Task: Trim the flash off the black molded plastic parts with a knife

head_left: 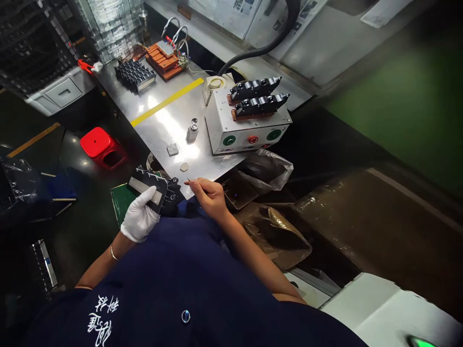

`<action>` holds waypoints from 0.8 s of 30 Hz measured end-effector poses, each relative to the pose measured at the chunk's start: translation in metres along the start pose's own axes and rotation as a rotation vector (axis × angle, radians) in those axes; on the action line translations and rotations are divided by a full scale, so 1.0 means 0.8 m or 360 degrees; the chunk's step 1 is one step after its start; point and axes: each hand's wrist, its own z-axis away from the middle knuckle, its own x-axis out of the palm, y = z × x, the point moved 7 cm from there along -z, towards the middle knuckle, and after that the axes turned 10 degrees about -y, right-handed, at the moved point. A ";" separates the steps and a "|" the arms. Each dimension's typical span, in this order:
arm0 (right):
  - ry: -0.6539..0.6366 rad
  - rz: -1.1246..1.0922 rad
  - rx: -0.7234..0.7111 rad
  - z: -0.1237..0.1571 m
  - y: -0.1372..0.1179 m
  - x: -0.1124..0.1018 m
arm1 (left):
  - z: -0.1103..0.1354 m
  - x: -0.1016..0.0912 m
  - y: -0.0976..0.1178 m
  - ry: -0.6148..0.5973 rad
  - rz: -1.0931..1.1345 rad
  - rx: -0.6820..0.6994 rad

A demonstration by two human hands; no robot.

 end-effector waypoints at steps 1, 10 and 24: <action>-0.0051 0.0002 -0.0084 0.003 -0.014 0.005 | -0.004 0.000 0.002 0.0017 0.0020 0.0014; -0.0152 0.0118 -0.0191 0.005 -0.044 0.015 | -0.011 0.005 -0.003 -0.0072 -0.0077 0.0023; 0.0192 -0.0092 0.0494 -0.002 0.055 0.008 | -0.003 -0.018 0.016 -0.0190 -0.0391 0.0309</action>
